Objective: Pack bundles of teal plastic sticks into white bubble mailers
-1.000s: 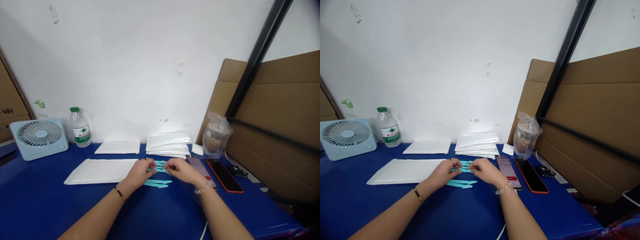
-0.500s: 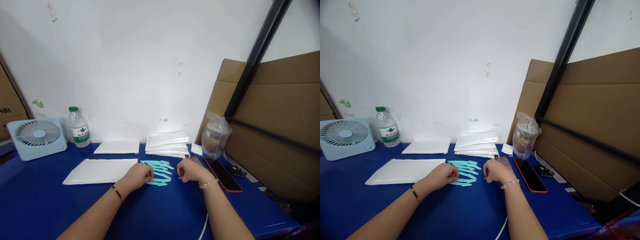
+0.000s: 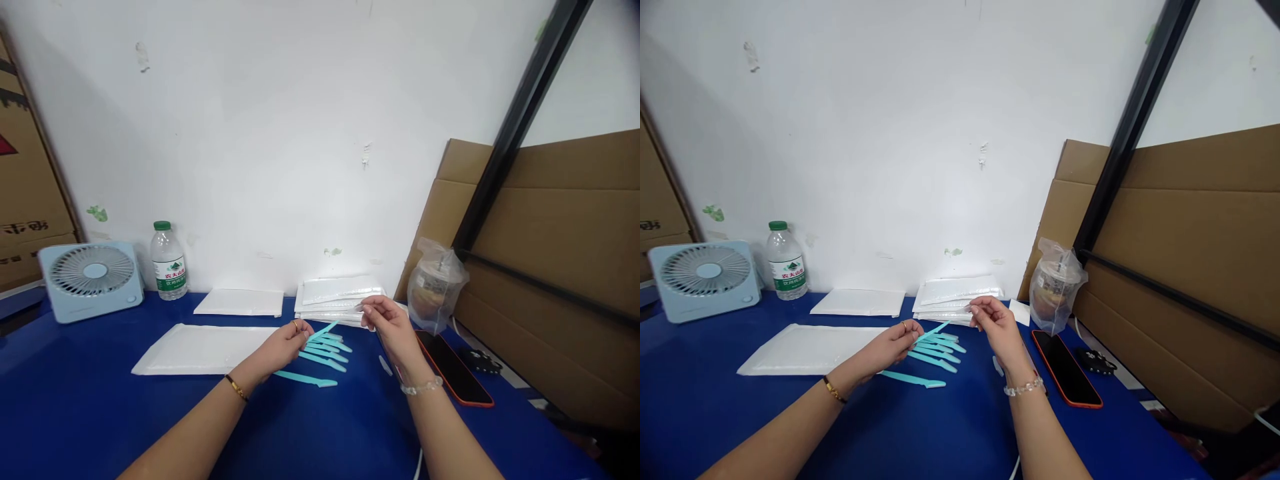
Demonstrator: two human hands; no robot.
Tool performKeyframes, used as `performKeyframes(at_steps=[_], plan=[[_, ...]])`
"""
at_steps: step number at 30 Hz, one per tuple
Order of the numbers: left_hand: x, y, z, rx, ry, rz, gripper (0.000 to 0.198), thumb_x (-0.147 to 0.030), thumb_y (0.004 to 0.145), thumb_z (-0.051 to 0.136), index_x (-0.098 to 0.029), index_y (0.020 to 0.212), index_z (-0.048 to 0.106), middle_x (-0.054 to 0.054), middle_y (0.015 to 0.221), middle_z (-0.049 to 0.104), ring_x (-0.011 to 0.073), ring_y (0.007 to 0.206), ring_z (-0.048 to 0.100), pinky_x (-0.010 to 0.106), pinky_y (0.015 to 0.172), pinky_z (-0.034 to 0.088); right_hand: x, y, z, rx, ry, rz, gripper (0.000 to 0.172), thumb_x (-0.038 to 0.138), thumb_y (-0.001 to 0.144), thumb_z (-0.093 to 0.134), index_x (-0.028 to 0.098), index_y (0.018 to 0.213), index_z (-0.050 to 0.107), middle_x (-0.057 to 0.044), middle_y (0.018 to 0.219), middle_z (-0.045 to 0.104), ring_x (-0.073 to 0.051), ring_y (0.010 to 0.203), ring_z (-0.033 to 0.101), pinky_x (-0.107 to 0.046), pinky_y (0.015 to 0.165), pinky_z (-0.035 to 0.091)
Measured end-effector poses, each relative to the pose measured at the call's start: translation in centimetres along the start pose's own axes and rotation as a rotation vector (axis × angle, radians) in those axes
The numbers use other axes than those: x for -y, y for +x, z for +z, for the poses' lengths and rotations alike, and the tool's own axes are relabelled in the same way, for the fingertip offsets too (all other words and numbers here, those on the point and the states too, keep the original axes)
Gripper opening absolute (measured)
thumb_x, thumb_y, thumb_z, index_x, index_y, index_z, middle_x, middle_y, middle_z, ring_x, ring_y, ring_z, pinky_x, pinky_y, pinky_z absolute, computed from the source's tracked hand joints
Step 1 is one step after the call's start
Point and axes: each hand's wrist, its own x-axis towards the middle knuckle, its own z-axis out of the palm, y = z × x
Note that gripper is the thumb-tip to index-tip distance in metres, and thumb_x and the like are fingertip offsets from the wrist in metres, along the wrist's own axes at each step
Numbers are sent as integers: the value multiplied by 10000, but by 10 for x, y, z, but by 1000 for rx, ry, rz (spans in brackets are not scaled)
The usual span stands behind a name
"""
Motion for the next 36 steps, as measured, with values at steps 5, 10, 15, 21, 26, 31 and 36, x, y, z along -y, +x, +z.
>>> performKeyframes(at_steps=[5,10,15,21,26,31,36], plan=[[-13,-7,4,86,-164,-101,413,-606,810,430,-196,854,462,-78,636,307,46,474,172,200,434,138,4,-5,9,17,-94,-66,194,386,822,581,197,863,597,-39,791,606,-141,668,498,-270,641,430],[-17,-10,3,170,-234,-138,401,-601,810,438,-201,837,448,-84,622,306,42,456,149,214,431,112,6,-9,15,91,-159,-61,186,385,842,544,206,873,587,-58,880,626,-160,728,520,-286,693,449],[-19,-11,2,203,-215,-160,394,-597,812,429,-204,832,446,-86,616,293,48,458,130,218,434,100,5,-12,21,200,-195,-39,191,375,841,555,198,874,621,-53,860,643,-159,731,546,-282,692,453],[0,-1,3,-59,362,66,374,-529,870,339,-194,773,476,-38,648,436,99,560,366,233,543,300,5,-4,-2,305,-511,-10,217,354,823,550,195,911,669,-48,878,677,-182,786,593,-286,718,459],[16,7,3,-106,882,237,252,-347,881,381,-203,835,583,33,849,611,176,785,538,287,718,360,-10,-1,-41,367,-1025,248,95,222,668,659,173,745,684,-29,693,652,-156,616,575,-242,557,405],[2,-4,-2,-54,875,276,278,-449,753,593,-245,942,616,21,963,609,196,870,545,294,760,375,-27,-7,-45,442,-1223,421,285,33,482,698,173,730,687,-44,716,660,-140,557,577,-208,466,369],[-3,-11,-3,186,874,277,157,-372,700,667,-241,786,659,-9,799,633,158,740,554,273,730,363,-30,-9,-36,491,-1190,360,223,37,493,659,197,648,676,-12,618,650,-146,561,587,-219,509,407]])
